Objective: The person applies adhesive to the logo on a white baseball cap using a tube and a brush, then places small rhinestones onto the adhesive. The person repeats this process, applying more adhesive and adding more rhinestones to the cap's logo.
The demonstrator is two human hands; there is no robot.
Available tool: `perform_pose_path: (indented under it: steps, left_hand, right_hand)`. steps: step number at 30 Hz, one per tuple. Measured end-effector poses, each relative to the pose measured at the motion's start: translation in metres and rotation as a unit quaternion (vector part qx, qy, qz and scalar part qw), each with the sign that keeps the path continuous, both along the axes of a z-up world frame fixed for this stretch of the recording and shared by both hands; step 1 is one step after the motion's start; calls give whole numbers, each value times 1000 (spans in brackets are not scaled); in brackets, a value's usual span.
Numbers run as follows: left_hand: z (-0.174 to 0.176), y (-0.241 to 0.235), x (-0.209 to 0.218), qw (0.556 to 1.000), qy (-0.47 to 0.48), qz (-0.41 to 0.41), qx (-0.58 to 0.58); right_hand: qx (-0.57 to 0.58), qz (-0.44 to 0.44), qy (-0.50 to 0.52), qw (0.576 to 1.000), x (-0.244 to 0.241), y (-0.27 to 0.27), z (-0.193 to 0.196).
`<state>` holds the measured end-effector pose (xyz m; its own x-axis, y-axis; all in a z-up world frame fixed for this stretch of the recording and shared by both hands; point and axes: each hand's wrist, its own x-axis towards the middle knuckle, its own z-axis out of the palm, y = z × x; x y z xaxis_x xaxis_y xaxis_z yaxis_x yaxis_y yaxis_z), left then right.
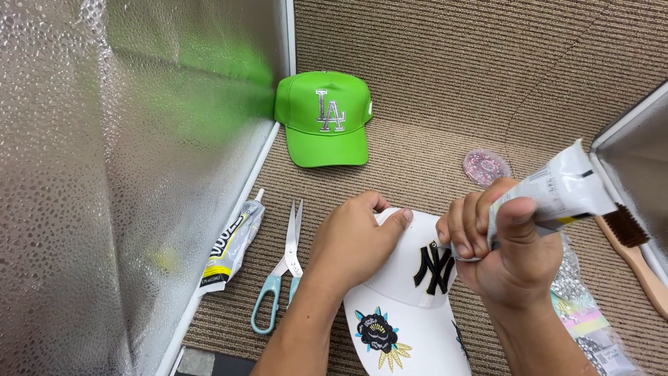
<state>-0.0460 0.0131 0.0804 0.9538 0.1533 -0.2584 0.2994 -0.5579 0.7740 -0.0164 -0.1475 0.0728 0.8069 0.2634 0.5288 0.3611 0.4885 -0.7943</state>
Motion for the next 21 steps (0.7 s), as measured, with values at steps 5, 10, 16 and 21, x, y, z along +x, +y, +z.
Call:
perform_pose_path:
  steps: [5,10,16,21]
  left_hand:
    - [-25,1,11,998,-55,19,-14]
    - [-65,6,29,980,-176,38,-89]
    - [-72,6,30,973,-196,55,-106]
    - [-41,-19,1,784,-565,-146,211]
  right_hand:
    - [96,-94,89,987,-7,-3,30]
    - [149,-153,250,944,3,-32,45]
    - [92,-2,315,945,37,-93,4]
    - [-28,24,376,926,23,-127,-6]
